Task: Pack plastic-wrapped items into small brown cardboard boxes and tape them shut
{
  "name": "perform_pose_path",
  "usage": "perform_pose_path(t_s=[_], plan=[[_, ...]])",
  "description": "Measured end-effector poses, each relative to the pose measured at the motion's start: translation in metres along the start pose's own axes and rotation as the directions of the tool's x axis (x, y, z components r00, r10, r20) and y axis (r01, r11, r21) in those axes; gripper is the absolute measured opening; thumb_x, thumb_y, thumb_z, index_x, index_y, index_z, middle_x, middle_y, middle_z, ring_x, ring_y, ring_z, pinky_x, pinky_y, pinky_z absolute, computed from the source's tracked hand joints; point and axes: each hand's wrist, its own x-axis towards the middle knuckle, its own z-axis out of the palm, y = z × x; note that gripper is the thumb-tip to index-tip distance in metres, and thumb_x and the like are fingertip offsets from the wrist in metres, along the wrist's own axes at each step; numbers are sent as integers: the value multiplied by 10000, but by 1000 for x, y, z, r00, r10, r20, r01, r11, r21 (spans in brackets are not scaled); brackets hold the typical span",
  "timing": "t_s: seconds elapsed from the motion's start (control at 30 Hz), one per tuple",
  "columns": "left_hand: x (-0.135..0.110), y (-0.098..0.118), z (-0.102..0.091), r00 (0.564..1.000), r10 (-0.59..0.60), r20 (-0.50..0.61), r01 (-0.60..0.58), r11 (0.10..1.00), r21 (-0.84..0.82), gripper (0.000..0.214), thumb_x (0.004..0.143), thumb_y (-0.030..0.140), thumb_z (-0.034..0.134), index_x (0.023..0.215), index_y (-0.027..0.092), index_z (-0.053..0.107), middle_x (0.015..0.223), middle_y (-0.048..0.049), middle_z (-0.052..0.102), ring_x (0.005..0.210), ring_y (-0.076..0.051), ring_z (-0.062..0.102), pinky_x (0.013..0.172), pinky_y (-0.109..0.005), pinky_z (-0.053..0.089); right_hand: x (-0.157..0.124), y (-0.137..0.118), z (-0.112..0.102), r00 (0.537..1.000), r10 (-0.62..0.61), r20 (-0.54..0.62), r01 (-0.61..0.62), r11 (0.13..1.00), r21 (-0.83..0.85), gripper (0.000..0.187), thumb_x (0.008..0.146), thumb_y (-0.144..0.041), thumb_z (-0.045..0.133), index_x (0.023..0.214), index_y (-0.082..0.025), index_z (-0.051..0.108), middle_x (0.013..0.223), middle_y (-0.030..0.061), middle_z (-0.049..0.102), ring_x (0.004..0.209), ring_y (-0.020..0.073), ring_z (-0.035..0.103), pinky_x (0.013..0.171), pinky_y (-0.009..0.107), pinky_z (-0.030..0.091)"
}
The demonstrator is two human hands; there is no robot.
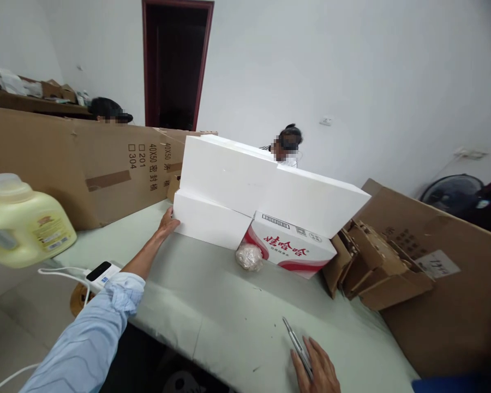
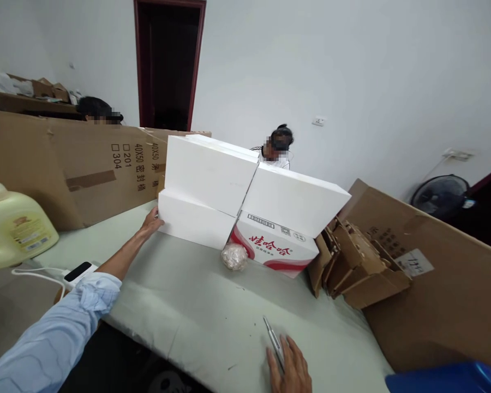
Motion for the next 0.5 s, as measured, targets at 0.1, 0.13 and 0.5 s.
perform_pose_path(t_s=[0.1, 0.13, 0.5], plan=[[3, 4, -3, 998, -15, 54, 17, 999, -32, 427, 1045, 358, 725, 1425, 184, 635, 1423, -126, 668, 1202, -286, 708, 1002, -508, 630, 41, -8, 13, 996, 90, -23, -90, 995, 40, 709, 1013, -733, 467, 1435, -186, 629, 1461, 195, 660, 1355, 384, 635, 1148, 571, 542], [4, 5, -4, 997, -21, 68, 24, 999, -40, 425, 1046, 357, 725, 1423, 183, 636, 1414, -125, 671, 1192, -282, 711, 993, -502, 635, 60, -7, 14, 992, 127, -29, -125, 991, 56, 767, 995, -762, 469, 1461, -167, 601, 1488, 209, 636, 1379, 392, 616, 1166, 579, 523], [20, 8, 1, 985, -146, 92, 152, 987, -56, 418, 1047, 348, 724, 1420, 183, 633, 1378, -118, 680, 1137, -265, 723, 939, -468, 654, 279, 74, -19, 919, 363, -155, -345, 929, 132, 1035, 804, -824, 558, 1471, -34, 532, 1418, 333, 604, 1306, 453, 629, 1088, 613, 531]])
